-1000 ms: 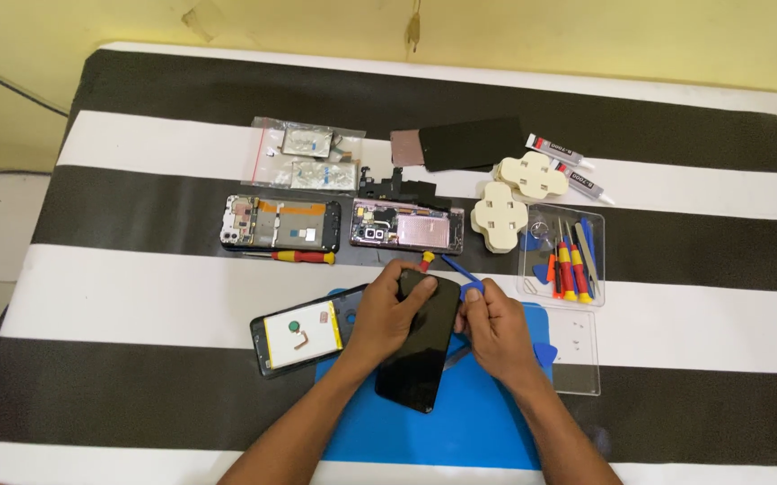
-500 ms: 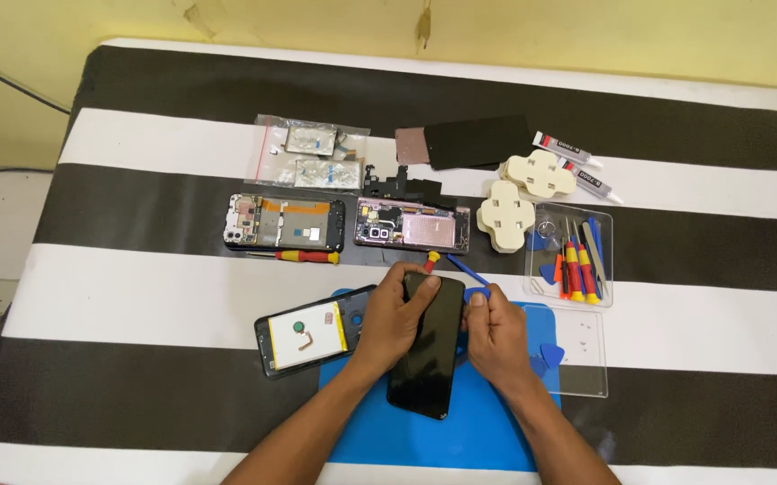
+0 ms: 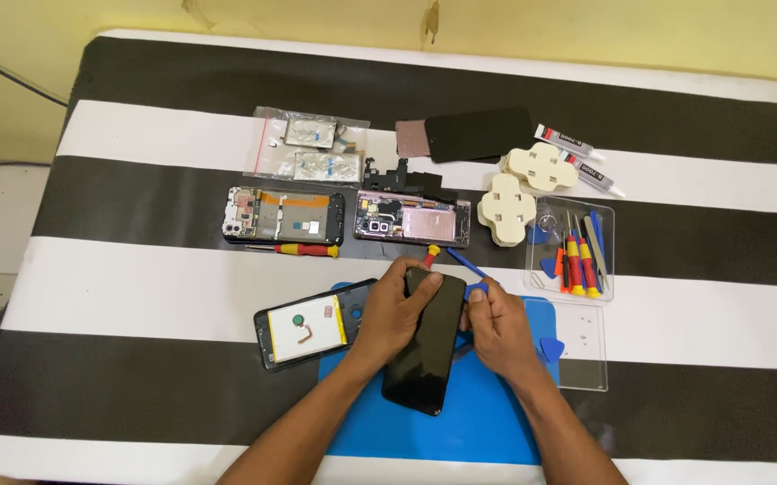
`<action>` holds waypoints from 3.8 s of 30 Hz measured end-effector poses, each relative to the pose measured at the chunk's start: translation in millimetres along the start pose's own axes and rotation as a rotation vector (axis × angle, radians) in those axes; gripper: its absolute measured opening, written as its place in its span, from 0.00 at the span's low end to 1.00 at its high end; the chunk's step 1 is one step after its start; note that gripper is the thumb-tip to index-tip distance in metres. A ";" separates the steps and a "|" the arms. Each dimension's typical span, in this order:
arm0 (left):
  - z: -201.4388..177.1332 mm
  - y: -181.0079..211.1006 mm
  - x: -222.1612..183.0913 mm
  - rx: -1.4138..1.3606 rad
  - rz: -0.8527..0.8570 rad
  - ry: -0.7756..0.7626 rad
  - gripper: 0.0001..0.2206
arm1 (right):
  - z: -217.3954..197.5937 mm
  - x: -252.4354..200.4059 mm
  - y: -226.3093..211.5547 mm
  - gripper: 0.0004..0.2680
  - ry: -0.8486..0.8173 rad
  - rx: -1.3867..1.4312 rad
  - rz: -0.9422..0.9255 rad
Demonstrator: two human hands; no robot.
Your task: Disassembling a mobile phone using a prying tool to access and remove internal components
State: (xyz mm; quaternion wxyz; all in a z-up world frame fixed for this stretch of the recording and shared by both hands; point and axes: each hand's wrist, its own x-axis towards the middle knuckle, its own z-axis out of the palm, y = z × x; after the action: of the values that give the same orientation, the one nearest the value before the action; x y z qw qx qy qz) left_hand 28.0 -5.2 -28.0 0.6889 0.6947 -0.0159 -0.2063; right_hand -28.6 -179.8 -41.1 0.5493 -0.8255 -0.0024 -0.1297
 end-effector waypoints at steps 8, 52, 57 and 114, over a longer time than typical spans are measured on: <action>-2.1 2.2 -1.2 -0.035 0.000 -0.021 0.16 | 0.7 -7.2 9.0 0.16 -0.039 0.006 0.005; -6.7 11.3 4.4 -0.147 0.009 -0.011 0.16 | -7.7 -0.9 -9.4 0.16 -0.220 0.139 -0.027; 0.6 21.5 -6.7 -0.240 0.083 -0.111 0.26 | -18.3 -1.1 -6.0 0.16 -0.117 0.237 0.110; -6.5 12.9 11.1 -0.382 -0.049 -0.101 0.15 | -9.0 4.3 -13.3 0.17 -0.261 0.346 0.077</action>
State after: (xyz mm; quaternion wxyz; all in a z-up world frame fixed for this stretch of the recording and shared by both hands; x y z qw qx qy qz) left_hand 43.5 -3.0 -18.8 0.8014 0.5401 0.0059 -0.2568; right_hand -28.4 -183.3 -24.9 0.6824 -0.7281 -0.0642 0.0018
